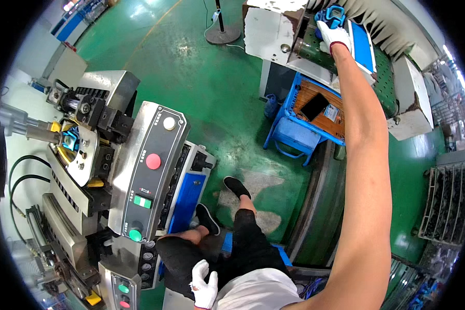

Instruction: The person picks up a shoe, inserts it into a press machine, and activates the pressing cycle by hitting buttons. They then remove the shoe and place it onto a conveyor belt, repeating these actions for several shoes.

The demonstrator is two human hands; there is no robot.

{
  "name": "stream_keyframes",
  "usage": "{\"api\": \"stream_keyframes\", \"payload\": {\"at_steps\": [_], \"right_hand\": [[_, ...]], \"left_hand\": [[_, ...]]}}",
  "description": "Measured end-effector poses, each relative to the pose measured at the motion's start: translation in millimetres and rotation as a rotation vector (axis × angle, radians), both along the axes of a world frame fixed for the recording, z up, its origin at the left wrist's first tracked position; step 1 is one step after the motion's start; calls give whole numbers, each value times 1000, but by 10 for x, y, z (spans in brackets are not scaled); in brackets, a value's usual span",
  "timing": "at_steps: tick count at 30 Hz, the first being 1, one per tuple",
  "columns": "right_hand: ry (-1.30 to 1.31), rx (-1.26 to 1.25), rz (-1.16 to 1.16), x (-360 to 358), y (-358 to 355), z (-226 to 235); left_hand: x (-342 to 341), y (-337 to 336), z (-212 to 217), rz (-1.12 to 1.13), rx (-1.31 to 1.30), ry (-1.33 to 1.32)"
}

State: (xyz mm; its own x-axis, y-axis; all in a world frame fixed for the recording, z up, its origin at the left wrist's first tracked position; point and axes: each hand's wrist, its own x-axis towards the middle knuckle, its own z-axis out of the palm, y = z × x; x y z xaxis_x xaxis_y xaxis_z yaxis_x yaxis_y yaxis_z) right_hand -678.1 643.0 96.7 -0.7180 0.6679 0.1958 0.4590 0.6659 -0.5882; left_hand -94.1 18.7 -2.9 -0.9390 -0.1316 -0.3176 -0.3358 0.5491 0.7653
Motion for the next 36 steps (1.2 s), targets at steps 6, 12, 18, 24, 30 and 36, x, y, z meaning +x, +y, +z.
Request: {"api": "stream_keyframes", "payload": {"at_steps": [6,12,18,24,30,36], "right_hand": [[103,275,61,205,-440,-21],[348,-352,393,2588,-2329,-840],[-110,-1096,979,4427,-4886,-1323],[-531,-1268,1699,5450,-6432,-899],[-1003,-1182,1684,6043,-7062,-1830],[-1087,-828,1824,6029,-6934,-1969]], "left_hand": [[-165,-65,224,-46,-49,51],[-194,-62,524,35,125,28],[534,-583,282,565,389,5],[1692,-1138,15,639,-374,232],[4541,-514,-861,1512,-550,-5],[6421,2006,-475,2244,-1142,-971]]}}
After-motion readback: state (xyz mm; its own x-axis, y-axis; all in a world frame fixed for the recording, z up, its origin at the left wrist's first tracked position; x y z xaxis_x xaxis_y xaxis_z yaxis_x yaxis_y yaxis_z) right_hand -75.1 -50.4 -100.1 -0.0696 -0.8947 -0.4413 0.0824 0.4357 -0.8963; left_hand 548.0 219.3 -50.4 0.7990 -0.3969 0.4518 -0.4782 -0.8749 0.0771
